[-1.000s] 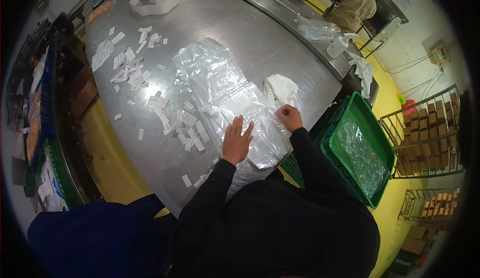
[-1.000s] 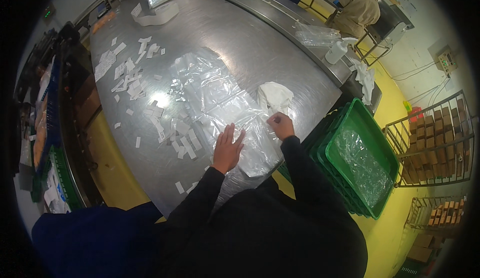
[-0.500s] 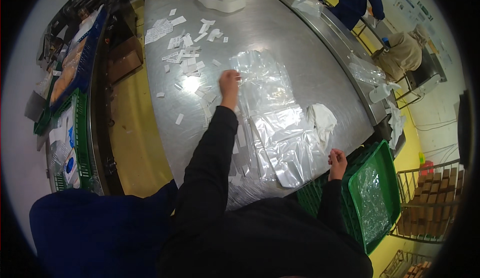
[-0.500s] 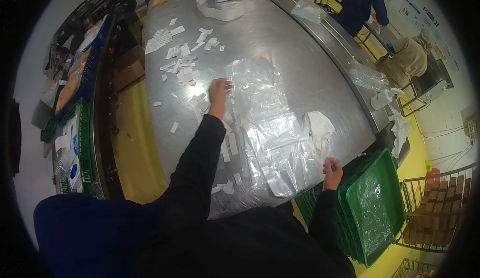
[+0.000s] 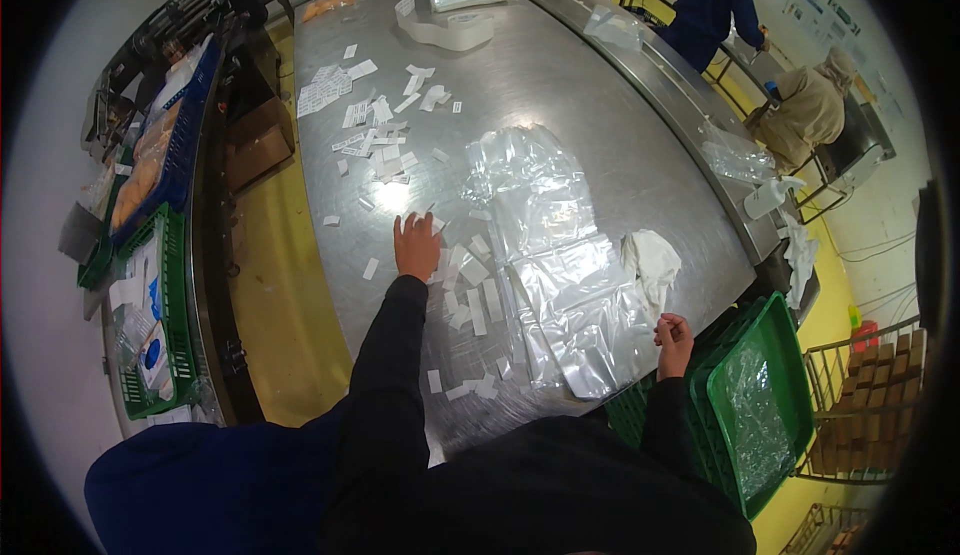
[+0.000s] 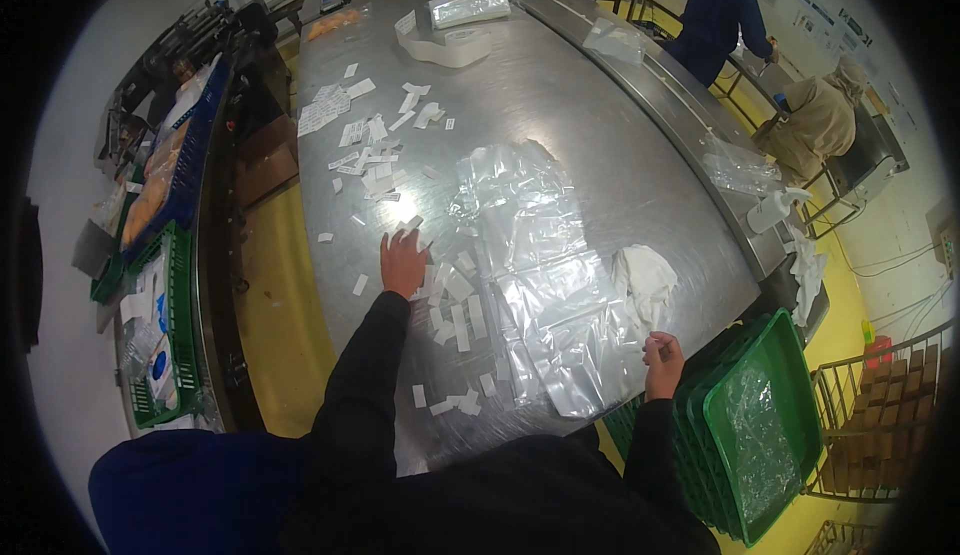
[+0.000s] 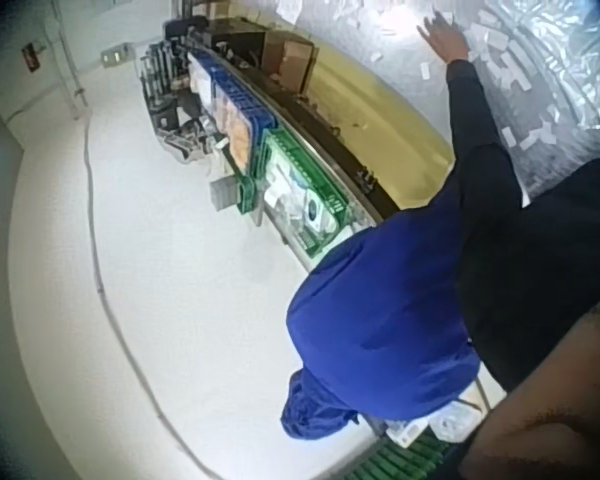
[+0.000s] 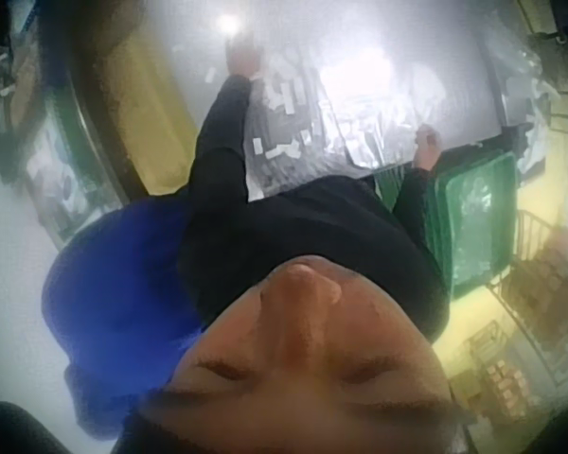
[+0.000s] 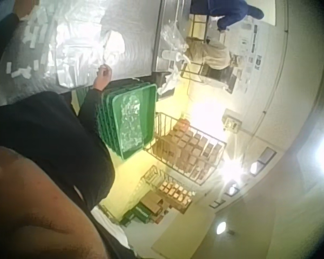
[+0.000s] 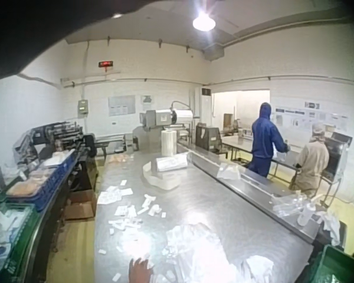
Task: The person stands at a stainless steel table in a production facility, repeatedly picking up small white labels and applying them to clear plastic bags. The person handles the labels one at a time, peeling them and smoothing them onto the bags, while other workers perform similar tasks in the background.
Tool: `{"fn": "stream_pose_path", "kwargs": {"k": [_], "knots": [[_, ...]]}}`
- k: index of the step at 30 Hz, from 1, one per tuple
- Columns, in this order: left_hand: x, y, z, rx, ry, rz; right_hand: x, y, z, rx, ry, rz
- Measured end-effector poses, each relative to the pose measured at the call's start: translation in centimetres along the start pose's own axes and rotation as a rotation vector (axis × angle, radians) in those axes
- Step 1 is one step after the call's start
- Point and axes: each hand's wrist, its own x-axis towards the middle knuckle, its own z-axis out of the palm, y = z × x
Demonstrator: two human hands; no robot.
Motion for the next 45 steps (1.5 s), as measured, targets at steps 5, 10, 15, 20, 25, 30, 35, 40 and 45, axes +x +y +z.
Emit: {"fn": "stream_pose_path", "kwargs": {"k": [5,10,15,20,25,30,35,40,45], "knots": [[-0.3,0.1,-0.4,0.112,0.042,-0.027,-0.3,-0.9,0.9,-0.009,-0.03,-0.016],[0.4,1.6,-5.4,-0.684,0.49,-0.5,-0.8,-2.2,1.4,0.008,-0.046,-0.048],[-4.8,11.6,-14.8,-1.72,0.305,-0.639,-2.9,-6.6,7.7,0.056,-0.295,-0.075],[-10.8,19.4,-16.9,-2.024,0.002,-0.701,-6.9,-11.1,15.4,0.394,-0.635,-0.086],[-12.0,21.0,-18.8,-1.964,-0.051,-0.638,-7.5,-11.4,14.3,0.336,-0.71,-0.017],[-12.1,21.3,-18.2,-1.727,-0.099,-0.587,-8.4,-11.9,13.5,0.153,-0.599,-0.218],[-12.0,22.3,-19.2,-1.569,-0.055,-0.547,-8.6,-12.9,13.0,-0.186,-0.51,-0.559],[-12.5,22.0,-19.1,-1.379,-0.093,-0.423,-8.5,-12.4,12.7,-0.129,-0.647,-0.477],[-12.0,21.1,-20.1,-1.305,-0.18,-0.318,-8.0,-12.4,12.2,-0.105,-0.803,-0.286]]}}
